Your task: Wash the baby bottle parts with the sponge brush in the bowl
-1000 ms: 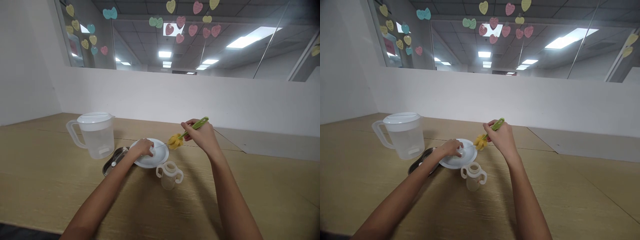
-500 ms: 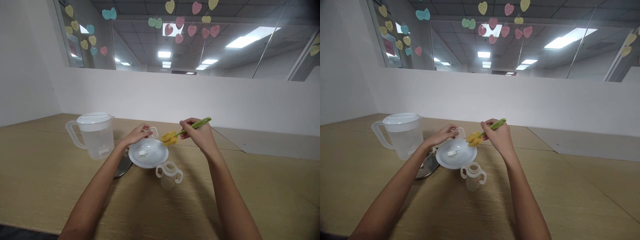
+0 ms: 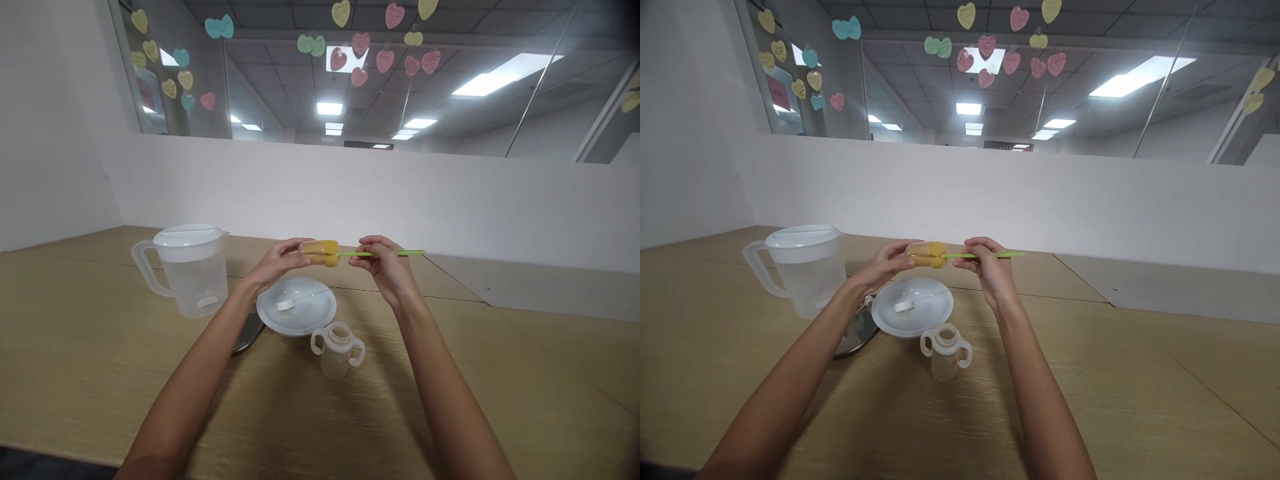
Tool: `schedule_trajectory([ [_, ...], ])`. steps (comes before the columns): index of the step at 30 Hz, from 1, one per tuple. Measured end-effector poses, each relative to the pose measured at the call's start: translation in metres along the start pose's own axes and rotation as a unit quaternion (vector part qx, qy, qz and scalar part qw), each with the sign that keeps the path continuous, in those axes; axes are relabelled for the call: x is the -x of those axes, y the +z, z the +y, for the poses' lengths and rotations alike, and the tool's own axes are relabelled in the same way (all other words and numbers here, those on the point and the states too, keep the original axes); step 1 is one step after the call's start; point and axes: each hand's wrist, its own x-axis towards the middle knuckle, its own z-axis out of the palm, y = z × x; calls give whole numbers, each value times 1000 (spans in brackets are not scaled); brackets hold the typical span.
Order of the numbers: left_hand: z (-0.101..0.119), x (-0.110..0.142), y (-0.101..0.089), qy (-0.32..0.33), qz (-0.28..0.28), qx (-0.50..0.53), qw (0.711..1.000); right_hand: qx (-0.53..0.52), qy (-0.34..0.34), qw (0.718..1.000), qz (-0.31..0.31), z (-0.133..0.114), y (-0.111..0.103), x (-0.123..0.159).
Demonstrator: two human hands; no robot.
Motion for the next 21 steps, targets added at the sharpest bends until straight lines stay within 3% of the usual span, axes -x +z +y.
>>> schedule_trajectory([
  [3,5,1,2,-1,-11,-67,998,28,2,999,-27,6,1,0],
  [6,6,0,2,-29,-16,-90,995,54,-1,993,-103,4,-1,1],
  [9,5,0,2,-89,17,-106,990,66,16,980,-189,1,-6,2],
  [11,5,0,3,-85,10,-134,987,69,21,977,-199,0,-9,0],
  [14,7,0,5,52,8,-220,974,44,9,991,-126,-1,-15,-5],
  [17,6,0,4,185,68,-363,911,23,5,1000,-15,-2,-20,-9],
  [19,3,0,1,194,95,-440,872,49,-18,996,70,-4,-23,-11],
  [21,-3,-1,-3,167,106,-471,860,74,-48,987,131,-6,-25,-12],
])
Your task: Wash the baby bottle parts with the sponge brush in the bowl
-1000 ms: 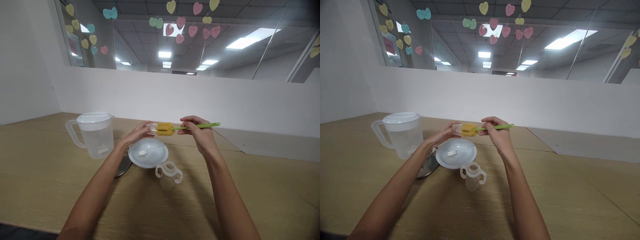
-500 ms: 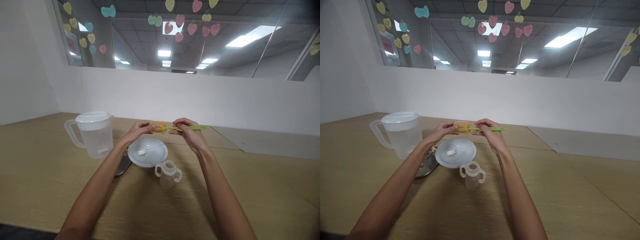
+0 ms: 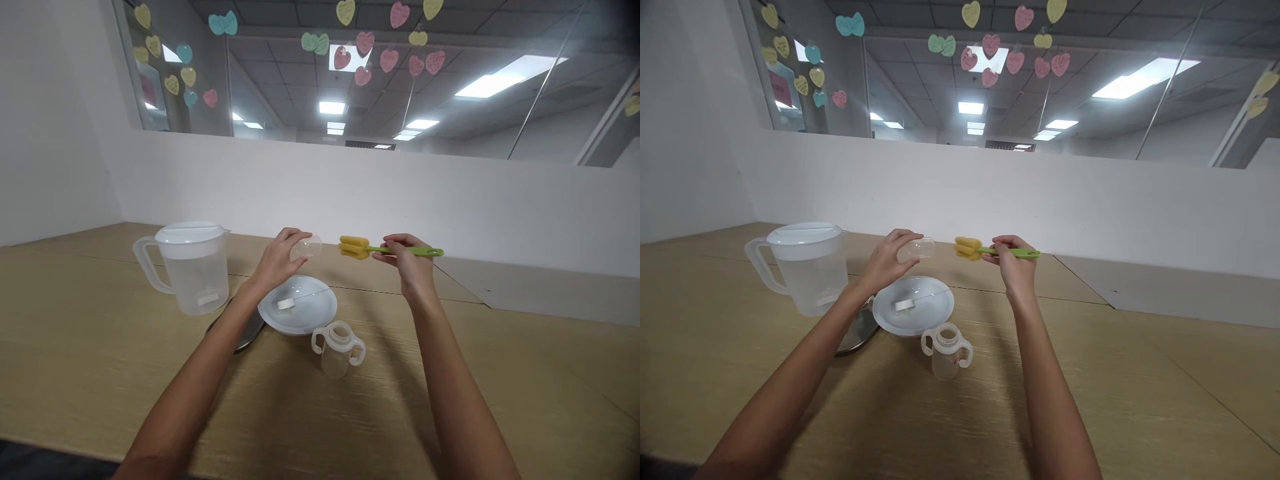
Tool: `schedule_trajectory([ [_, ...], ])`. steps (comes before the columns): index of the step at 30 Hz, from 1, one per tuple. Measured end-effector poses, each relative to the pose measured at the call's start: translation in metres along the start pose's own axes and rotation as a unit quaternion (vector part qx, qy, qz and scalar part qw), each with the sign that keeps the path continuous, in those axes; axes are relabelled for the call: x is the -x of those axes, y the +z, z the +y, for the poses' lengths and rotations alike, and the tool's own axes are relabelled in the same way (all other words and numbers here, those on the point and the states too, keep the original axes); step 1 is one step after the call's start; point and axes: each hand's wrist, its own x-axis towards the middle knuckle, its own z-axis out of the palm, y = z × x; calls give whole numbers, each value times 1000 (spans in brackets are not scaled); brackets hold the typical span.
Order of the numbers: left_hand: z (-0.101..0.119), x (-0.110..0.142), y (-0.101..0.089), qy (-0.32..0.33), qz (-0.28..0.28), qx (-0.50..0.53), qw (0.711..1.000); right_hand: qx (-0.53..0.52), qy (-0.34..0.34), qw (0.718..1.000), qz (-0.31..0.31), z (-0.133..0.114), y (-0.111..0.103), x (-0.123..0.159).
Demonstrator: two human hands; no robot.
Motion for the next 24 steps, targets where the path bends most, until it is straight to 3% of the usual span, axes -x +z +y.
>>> schedule_trajectory([
  [2,-6,1,3,-22,-16,11,1000,-7,2,1000,-8,-2,0,1],
  [5,-7,0,8,-41,-20,84,995,-6,23,997,-72,1,5,4],
  [9,2,-1,6,-42,-9,191,981,143,-54,986,-73,13,14,9],
  [11,5,-2,4,-35,-2,194,980,162,-60,982,-78,16,18,11],
  [17,0,1,2,-76,-18,169,983,27,10,995,-100,7,21,16],
  [24,13,1,-6,-147,-80,292,942,-55,97,985,-129,10,13,11],
])
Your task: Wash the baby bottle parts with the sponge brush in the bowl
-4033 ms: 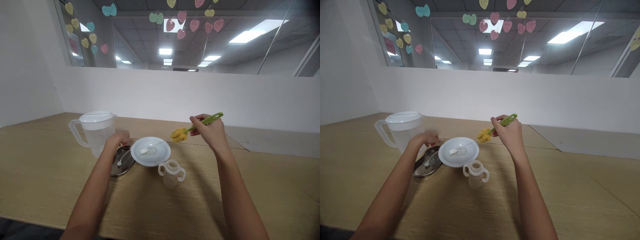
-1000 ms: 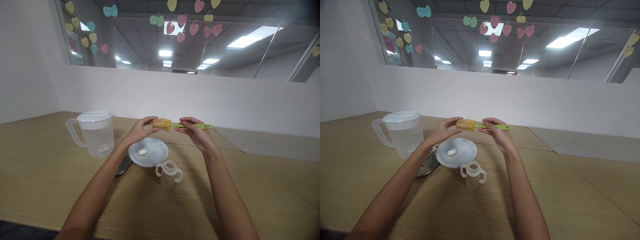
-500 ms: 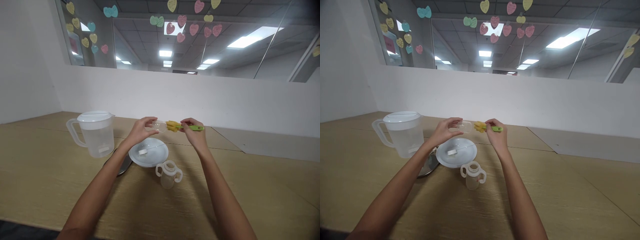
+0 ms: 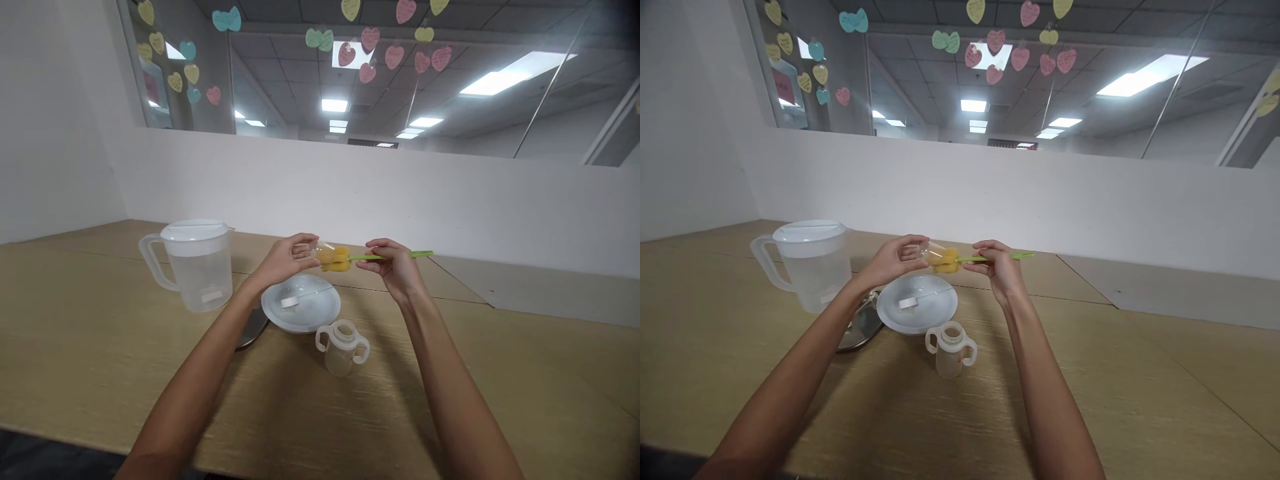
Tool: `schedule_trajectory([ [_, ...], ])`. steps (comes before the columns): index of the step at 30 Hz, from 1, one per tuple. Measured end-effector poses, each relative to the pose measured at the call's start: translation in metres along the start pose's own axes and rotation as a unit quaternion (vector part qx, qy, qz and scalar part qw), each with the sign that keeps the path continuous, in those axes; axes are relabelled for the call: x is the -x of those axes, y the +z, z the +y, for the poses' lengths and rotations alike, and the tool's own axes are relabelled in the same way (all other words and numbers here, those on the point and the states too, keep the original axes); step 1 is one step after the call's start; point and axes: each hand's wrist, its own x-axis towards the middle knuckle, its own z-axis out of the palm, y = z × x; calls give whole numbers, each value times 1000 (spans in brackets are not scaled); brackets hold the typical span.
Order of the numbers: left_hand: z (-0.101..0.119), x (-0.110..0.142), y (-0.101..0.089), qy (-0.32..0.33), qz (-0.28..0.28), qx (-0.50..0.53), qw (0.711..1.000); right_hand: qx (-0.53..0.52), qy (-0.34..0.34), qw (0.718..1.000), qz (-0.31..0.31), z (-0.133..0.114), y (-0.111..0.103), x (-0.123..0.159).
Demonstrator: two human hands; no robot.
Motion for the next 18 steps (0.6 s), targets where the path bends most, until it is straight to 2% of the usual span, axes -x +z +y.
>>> schedule_trajectory([
  [3,5,1,-7,-15,-19,46,999,-34,14,999,-17,2,1,0],
  [7,10,4,-16,1,-29,86,996,-81,22,996,-29,2,8,4],
  [13,15,6,-9,13,-44,152,987,-148,30,988,-31,0,13,5],
  [15,16,6,-7,9,-47,133,990,-123,24,992,-31,-1,12,5],
  [18,17,5,-13,-6,-72,38,997,-48,3,997,-53,-3,13,8],
])
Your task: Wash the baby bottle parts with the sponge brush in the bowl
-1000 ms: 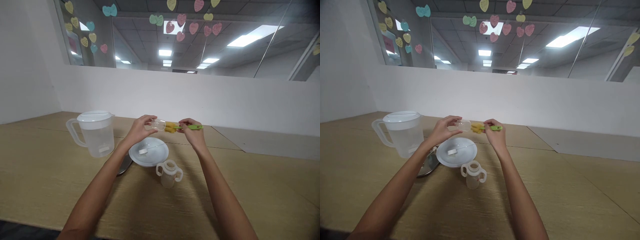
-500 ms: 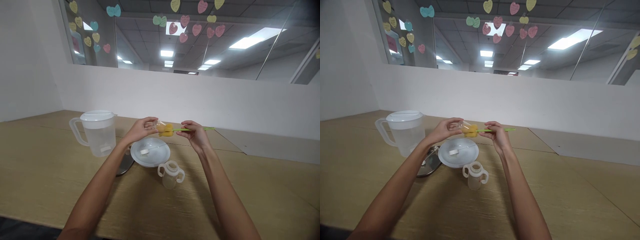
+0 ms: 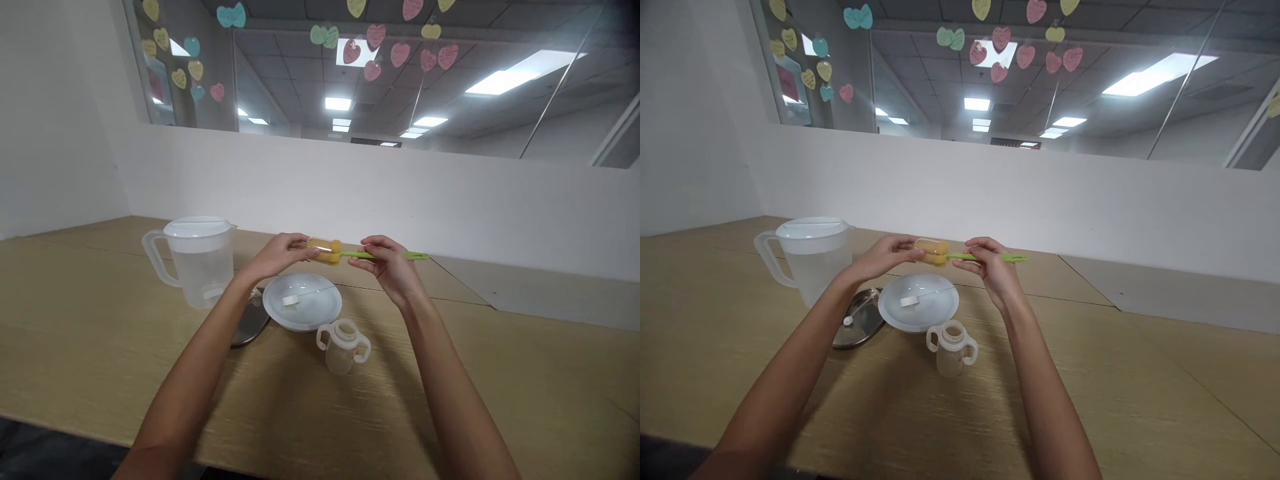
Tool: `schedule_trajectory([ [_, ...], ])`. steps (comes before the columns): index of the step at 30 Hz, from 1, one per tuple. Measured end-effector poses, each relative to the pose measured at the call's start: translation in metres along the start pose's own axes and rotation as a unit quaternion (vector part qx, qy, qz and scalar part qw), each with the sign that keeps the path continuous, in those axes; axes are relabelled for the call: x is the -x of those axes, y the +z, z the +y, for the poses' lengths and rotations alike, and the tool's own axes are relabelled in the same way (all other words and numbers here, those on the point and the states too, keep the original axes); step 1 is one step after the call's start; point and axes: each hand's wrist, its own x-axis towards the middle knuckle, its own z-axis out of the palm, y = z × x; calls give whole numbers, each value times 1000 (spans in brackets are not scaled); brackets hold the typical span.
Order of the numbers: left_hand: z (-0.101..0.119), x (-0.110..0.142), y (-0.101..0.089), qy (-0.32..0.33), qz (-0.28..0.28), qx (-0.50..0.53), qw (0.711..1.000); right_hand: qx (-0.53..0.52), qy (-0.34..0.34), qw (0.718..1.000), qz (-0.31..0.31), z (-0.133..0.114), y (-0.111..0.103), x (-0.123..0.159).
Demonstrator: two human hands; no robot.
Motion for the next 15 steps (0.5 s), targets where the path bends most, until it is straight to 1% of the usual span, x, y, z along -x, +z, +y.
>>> schedule_trajectory([
  [4,-3,3,-18,-41,-2,-153,987,112,0,993,-21,1,10,8],
  [7,-11,6,-33,-63,51,-252,964,232,10,972,-31,3,17,12],
  [9,-16,8,-40,-69,66,-282,955,273,22,961,-42,4,19,13],
  [10,-18,8,-42,-72,55,-280,956,275,29,960,-45,5,20,13],
  [11,-18,9,-43,-77,29,-268,960,270,35,961,-44,5,20,13],
  [13,-18,10,-39,-92,-49,-240,965,257,41,965,-34,5,20,12],
  [15,-15,10,-31,-99,-123,-218,963,240,37,970,-26,5,20,12],
])
